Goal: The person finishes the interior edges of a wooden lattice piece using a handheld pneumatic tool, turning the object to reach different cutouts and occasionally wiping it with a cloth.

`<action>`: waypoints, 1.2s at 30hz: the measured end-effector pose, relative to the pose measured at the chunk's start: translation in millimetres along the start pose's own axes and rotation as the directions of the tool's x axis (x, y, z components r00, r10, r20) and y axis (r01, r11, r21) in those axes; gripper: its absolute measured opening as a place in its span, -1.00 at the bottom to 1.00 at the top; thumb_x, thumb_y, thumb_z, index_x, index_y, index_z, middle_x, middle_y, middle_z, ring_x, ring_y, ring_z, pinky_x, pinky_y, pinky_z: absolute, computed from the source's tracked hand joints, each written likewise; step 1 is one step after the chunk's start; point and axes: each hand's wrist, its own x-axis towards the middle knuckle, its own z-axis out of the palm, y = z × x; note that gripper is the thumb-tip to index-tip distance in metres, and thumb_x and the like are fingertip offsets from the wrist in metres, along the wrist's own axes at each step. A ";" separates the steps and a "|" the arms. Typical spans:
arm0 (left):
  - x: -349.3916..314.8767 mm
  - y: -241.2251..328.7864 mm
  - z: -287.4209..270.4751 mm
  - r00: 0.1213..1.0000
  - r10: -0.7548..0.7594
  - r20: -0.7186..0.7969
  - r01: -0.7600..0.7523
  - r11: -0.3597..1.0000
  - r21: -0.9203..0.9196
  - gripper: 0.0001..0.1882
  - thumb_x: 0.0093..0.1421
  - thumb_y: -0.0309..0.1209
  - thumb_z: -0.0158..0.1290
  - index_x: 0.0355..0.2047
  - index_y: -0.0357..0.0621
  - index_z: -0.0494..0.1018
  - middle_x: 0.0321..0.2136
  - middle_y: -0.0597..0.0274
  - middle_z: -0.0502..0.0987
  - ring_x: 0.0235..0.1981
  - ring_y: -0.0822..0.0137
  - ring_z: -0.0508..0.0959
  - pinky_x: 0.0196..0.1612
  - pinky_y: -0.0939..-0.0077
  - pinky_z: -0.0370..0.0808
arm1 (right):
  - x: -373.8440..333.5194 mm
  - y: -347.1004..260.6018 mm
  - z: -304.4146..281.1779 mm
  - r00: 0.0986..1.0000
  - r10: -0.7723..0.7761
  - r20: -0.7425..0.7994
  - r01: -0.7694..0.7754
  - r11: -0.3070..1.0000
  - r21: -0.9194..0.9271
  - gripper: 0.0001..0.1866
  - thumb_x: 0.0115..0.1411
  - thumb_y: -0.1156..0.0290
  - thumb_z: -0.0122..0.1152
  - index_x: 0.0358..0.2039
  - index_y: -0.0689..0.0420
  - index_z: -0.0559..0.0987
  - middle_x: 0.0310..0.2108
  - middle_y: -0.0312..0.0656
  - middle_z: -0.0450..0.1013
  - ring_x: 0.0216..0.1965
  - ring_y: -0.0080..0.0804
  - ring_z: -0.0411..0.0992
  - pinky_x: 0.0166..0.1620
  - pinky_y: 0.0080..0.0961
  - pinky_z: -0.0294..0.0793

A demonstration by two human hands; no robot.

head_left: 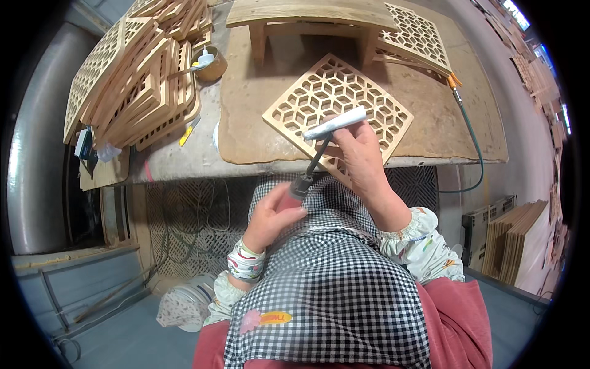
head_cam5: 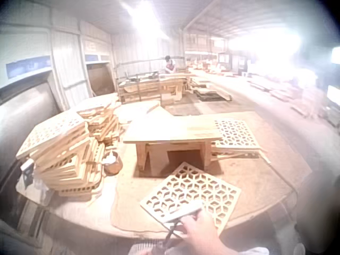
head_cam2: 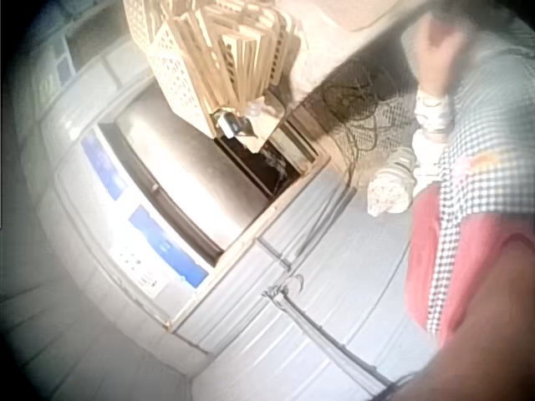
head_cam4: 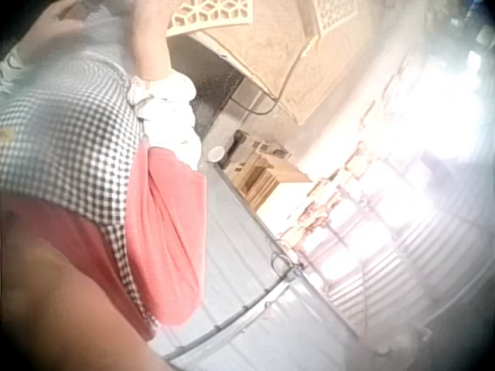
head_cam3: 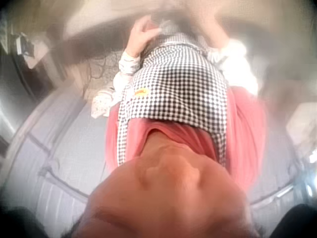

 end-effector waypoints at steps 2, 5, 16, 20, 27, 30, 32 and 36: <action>-1.2 -1.9 -3.2 1.000 -0.002 0.027 0.002 1.000 0.004 -0.40 0.18 -0.42 0.38 0.22 -0.25 0.50 0.01 0.31 0.58 0.00 0.46 0.55 0.13 0.46 0.49 | 4.8 5.6 -6.9 0.996 -0.065 0.056 0.068 0.997 -0.046 -0.77 0.40 0.56 0.07 0.05 0.19 0.47 -0.13 -0.15 0.58 -0.22 -0.40 0.64 -0.20 -0.51 0.66; -2.3 -1.5 -1.6 0.995 0.031 0.099 -0.030 0.999 -0.016 -0.42 0.17 -0.43 0.36 0.20 -0.24 0.50 -0.08 0.34 0.55 -0.13 0.49 0.52 -0.02 0.51 0.47 | 5.1 14.3 -13.2 0.993 -0.074 0.089 0.087 0.984 -0.156 -0.81 0.39 0.58 0.13 0.00 0.23 0.48 -0.27 -0.23 0.59 -0.30 -0.56 0.60 -0.34 -0.68 0.55; 1.5 -7.6 14.6 0.991 0.033 -0.132 -0.035 0.999 -0.013 -0.47 0.24 -0.39 0.34 0.19 -0.24 0.50 -0.15 0.42 0.56 -0.19 0.52 0.55 -0.13 0.53 0.55 | -19.4 33.9 -4.7 0.999 -0.022 0.032 0.028 0.979 -0.204 -0.85 0.37 0.54 0.23 -0.08 0.25 0.63 -0.42 -0.36 0.57 -0.43 -0.73 0.49 -0.35 -0.68 0.54; 6.4 -11.4 24.1 0.848 0.463 -0.257 -0.187 0.716 0.672 -0.48 0.21 -0.29 0.36 0.15 -0.10 0.53 -0.16 0.09 0.63 -0.21 0.13 0.68 -0.13 0.33 0.61 | -23.0 32.6 -7.7 0.992 0.041 0.116 -0.008 0.963 -0.268 -0.77 0.49 0.53 0.07 0.08 0.27 0.56 -0.20 -0.34 0.59 -0.24 -0.71 0.55 -0.18 -0.65 0.67; -0.7 -9.0 35.7 0.814 0.527 -0.243 -0.084 0.522 0.849 -0.31 0.13 -0.37 0.42 0.27 -0.11 0.44 -0.20 0.04 0.57 -0.25 0.02 0.62 -0.22 0.21 0.60 | -22.3 29.2 -8.0 0.992 0.017 0.125 -0.004 0.994 -0.107 -0.87 0.39 0.50 0.20 -0.13 0.24 0.65 -0.44 -0.45 0.52 -0.44 -0.78 0.40 -0.30 -0.73 0.46; -0.7 -8.3 34.4 0.840 0.478 -0.259 -0.147 0.659 0.738 -0.13 0.12 -0.41 0.43 0.40 -0.10 0.26 -0.20 0.00 0.60 -0.26 0.07 0.65 -0.19 0.24 0.62 | -21.0 22.3 -8.1 0.995 0.034 0.096 -0.030 0.998 -0.052 -0.90 0.36 0.51 0.25 -0.18 0.22 0.68 -0.47 -0.48 0.51 -0.45 -0.81 0.38 -0.30 -0.75 0.43; 0.2 -8.9 36.8 0.856 0.340 -0.390 -0.112 0.858 0.502 -0.04 0.11 -0.38 0.44 0.45 -0.11 0.16 -0.23 -0.03 0.61 -0.28 0.07 0.67 -0.18 0.24 0.63 | -21.8 21.3 -10.5 0.995 0.052 0.084 -0.048 0.998 -0.050 -0.90 0.36 0.51 0.25 -0.17 0.21 0.68 -0.47 -0.48 0.52 -0.45 -0.80 0.39 -0.30 -0.75 0.44; 4.9 -12.5 35.7 0.888 0.284 -0.362 0.028 0.752 0.658 0.00 0.11 -0.33 0.43 0.45 -0.11 0.09 -0.34 -0.03 0.62 -0.38 0.05 0.69 -0.26 0.21 0.63 | -21.6 18.3 -18.1 0.991 0.093 0.092 -0.089 0.995 -0.056 -0.88 0.38 0.49 0.25 -0.14 0.21 0.68 -0.39 -0.45 0.56 -0.37 -0.78 0.47 -0.23 -0.74 0.54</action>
